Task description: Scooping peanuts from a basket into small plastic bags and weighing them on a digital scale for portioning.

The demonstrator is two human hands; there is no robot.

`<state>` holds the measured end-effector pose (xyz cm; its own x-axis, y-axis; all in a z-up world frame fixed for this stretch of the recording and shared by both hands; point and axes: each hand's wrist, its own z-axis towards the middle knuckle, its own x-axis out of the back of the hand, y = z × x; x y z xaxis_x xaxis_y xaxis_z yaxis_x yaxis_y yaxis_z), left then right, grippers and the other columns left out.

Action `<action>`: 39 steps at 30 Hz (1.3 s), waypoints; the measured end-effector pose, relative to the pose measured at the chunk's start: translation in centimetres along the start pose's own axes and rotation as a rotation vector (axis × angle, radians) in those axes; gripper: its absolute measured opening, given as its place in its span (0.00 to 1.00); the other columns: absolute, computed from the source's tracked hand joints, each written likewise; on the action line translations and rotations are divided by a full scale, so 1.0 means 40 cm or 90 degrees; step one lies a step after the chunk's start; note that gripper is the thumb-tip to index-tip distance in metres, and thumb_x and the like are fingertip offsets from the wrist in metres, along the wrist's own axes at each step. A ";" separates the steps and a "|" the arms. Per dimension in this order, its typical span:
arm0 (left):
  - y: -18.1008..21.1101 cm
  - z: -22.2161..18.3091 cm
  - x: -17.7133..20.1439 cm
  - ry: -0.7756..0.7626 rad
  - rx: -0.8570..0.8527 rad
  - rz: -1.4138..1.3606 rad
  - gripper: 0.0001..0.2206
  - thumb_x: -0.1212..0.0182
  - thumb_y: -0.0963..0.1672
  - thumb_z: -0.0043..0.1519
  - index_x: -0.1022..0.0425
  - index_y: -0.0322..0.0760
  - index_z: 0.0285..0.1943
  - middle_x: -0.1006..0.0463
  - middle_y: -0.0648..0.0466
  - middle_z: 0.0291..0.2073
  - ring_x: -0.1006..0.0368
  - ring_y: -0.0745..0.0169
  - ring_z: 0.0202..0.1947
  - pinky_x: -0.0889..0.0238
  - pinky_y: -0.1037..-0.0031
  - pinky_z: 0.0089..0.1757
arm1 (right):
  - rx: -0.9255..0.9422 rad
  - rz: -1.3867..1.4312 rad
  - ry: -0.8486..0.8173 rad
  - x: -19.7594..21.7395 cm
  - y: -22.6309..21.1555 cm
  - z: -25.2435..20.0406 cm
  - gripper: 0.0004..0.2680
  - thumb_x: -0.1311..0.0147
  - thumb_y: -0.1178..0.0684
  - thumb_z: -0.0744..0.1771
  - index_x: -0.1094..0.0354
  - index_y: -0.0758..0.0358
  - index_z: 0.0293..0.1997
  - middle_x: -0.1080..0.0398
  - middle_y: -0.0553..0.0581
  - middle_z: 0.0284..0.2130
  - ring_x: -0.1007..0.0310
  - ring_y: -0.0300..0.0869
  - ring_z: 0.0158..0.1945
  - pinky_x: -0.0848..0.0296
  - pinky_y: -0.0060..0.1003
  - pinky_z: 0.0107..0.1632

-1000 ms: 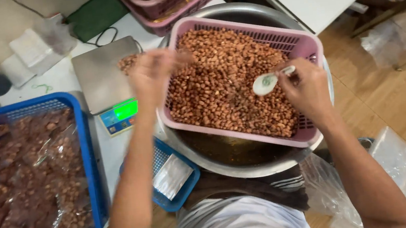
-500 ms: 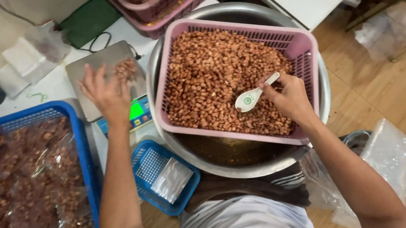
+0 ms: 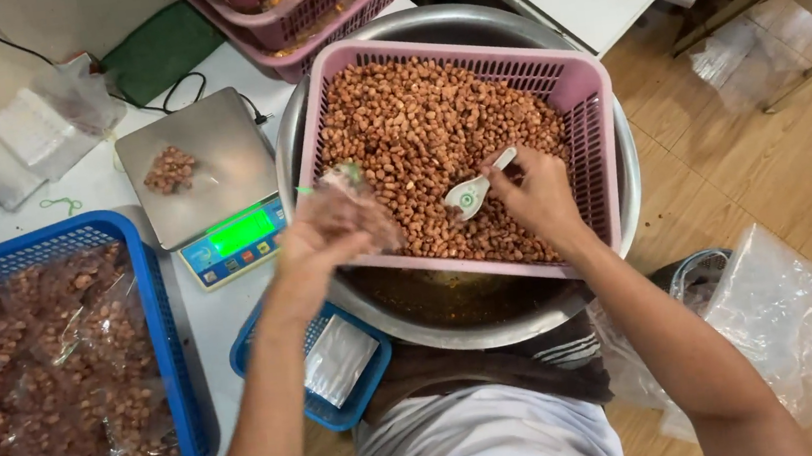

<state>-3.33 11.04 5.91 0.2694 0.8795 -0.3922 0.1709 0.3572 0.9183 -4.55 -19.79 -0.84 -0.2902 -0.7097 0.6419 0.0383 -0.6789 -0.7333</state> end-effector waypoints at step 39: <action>-0.042 -0.173 0.048 0.088 -0.312 0.159 0.06 0.47 0.42 0.71 0.23 0.41 0.51 0.19 0.53 0.49 0.21 0.57 0.54 0.24 0.67 0.59 | 0.126 0.164 0.009 0.200 -0.052 0.024 0.03 0.44 0.66 0.80 0.33 0.76 0.58 0.28 0.69 0.49 0.23 0.52 0.51 0.17 0.42 0.52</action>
<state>-9.65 14.31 3.97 0.1122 0.9774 -0.1789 -0.3514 0.2075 0.9130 -6.03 -24.24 6.06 -0.2600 -0.8611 0.4369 0.2968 -0.5018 -0.8124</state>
